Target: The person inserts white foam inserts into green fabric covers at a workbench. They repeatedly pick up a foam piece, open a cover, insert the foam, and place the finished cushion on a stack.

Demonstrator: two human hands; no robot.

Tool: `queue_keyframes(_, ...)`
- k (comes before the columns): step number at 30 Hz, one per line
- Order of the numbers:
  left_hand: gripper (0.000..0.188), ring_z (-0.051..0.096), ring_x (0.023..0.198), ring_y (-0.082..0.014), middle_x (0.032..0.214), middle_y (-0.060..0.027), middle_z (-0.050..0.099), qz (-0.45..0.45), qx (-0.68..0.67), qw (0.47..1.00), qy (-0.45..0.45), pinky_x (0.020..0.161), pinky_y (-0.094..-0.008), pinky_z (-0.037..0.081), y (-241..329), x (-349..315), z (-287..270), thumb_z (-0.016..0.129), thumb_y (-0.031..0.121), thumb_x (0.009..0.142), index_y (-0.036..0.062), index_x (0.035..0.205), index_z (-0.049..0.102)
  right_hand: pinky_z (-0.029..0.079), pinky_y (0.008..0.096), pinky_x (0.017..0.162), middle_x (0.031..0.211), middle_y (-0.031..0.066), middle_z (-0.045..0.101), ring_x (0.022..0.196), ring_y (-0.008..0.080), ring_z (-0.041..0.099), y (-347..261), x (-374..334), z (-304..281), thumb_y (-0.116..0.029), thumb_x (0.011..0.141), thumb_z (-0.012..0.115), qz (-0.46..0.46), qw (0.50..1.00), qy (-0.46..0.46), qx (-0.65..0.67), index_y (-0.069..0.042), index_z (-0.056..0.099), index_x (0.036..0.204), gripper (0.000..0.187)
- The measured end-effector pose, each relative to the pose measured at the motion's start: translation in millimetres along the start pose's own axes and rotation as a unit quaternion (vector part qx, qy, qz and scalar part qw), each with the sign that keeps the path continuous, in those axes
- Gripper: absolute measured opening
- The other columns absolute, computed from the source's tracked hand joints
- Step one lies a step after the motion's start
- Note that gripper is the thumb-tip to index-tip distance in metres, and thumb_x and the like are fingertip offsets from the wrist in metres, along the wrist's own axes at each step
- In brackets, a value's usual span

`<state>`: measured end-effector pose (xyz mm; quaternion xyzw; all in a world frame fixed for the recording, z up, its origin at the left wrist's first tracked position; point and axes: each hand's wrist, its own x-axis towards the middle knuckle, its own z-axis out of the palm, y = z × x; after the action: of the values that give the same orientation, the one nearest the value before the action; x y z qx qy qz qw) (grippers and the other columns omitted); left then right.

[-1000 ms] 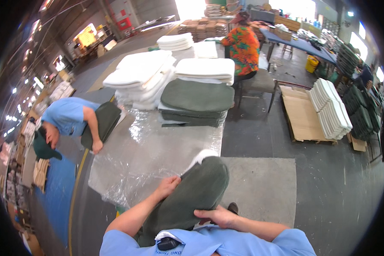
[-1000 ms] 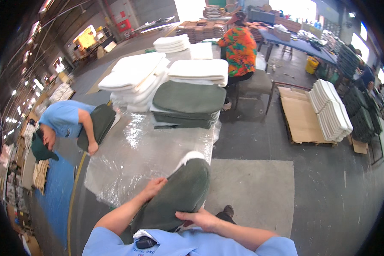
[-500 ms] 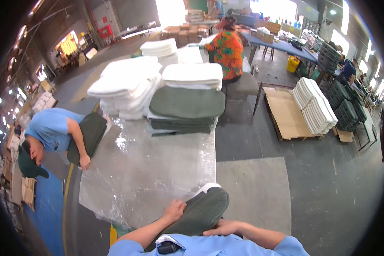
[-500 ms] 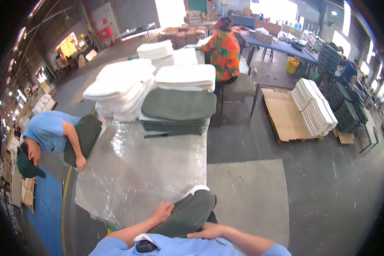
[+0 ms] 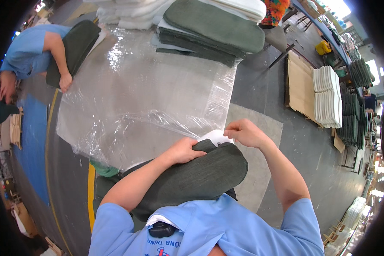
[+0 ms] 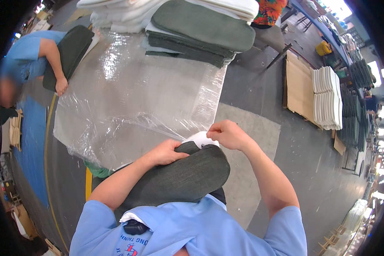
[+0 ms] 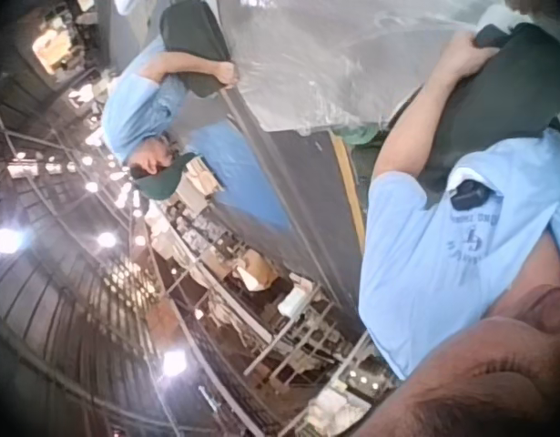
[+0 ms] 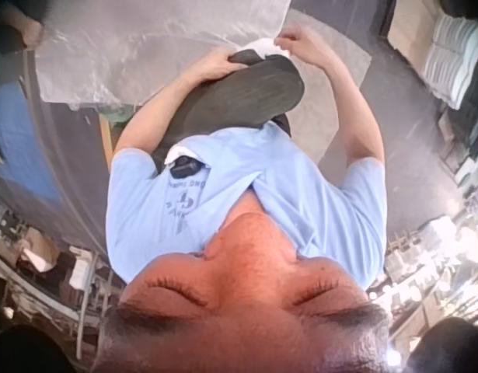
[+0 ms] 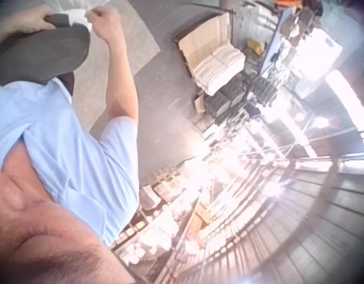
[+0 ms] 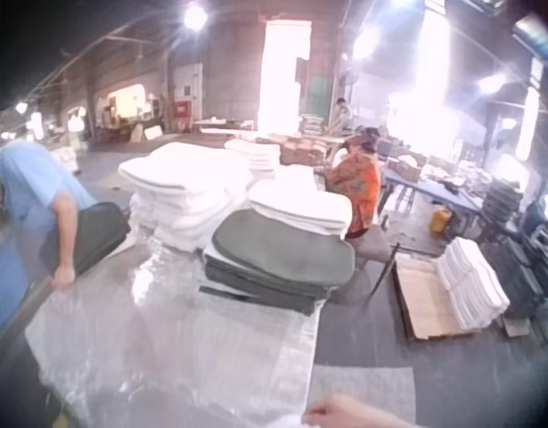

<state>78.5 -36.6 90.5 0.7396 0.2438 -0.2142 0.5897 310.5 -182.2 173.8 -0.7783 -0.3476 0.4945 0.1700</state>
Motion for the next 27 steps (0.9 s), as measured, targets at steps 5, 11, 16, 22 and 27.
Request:
queue_keyframes(5,0.022,0.069,0.078,-0.0380,0.081,-0.0154,0.070,0.164,0.236,0.924,0.254,0.071,-0.0496,0.053,22.5,-26.5,27.2,0.079,0.023,0.087,0.0044,0.093,0.069,0.054,0.0403,0.073,0.086,0.0133,0.075,0.080,0.0244,0.070,-2.8,15.2,4.5,-0.028,0.094,0.072,-0.023,0.988,-0.065,-0.136,-0.006,0.080,0.102,0.025)
queue_keyframes(11,0.007,0.061,0.070,-0.0295,0.072,-0.0075,0.058,0.281,0.300,0.848,0.334,0.065,-0.0451,0.047,16.4,-31.1,43.4,0.071,0.013,0.085,0.0110,0.082,0.064,0.056,0.0415,0.076,0.088,0.0132,0.077,0.086,0.0281,0.073,-14.7,29.3,-0.2,-0.031,0.088,0.078,-0.043,0.963,-0.150,-0.221,-0.005,0.080,0.098,0.028)
queue_keyframes(16,0.009,0.060,0.069,-0.0283,0.072,-0.0068,0.056,0.298,0.314,0.834,0.343,0.065,-0.0436,0.046,14.8,-31.8,48.9,0.070,0.013,0.084,0.0115,0.080,0.062,0.056,0.0413,0.077,0.090,0.0121,0.078,0.087,0.0274,0.073,-14.1,42.7,4.1,-0.030,0.082,0.082,-0.031,0.952,-0.187,-0.242,-0.004,0.080,0.097,0.030)
queue_keyframes(22,0.013,0.059,0.070,-0.0296,0.074,-0.0080,0.057,0.302,0.314,0.835,0.337,0.065,-0.0441,0.046,13.1,-32.6,51.6,0.074,0.014,0.084,0.0103,0.080,0.062,0.054,0.0379,0.076,0.089,0.0074,0.077,0.084,0.0206,0.070,-12.2,45.9,13.7,-0.023,0.083,0.081,-0.028,0.955,-0.223,-0.193,-0.005,0.080,0.096,0.022)
queue_keyframes(27,0.013,0.063,0.075,-0.0331,0.078,-0.0109,0.060,0.275,0.292,0.856,0.325,0.068,-0.0469,0.049,16.2,-34.5,49.5,0.074,0.016,0.087,0.0076,0.088,0.064,0.050,0.0342,0.074,0.088,-0.0004,0.071,0.083,0.0148,0.063,3.9,40.6,19.7,-0.018,0.087,0.078,0.006,0.980,-0.193,-0.046,-0.006,0.078,0.095,0.014)
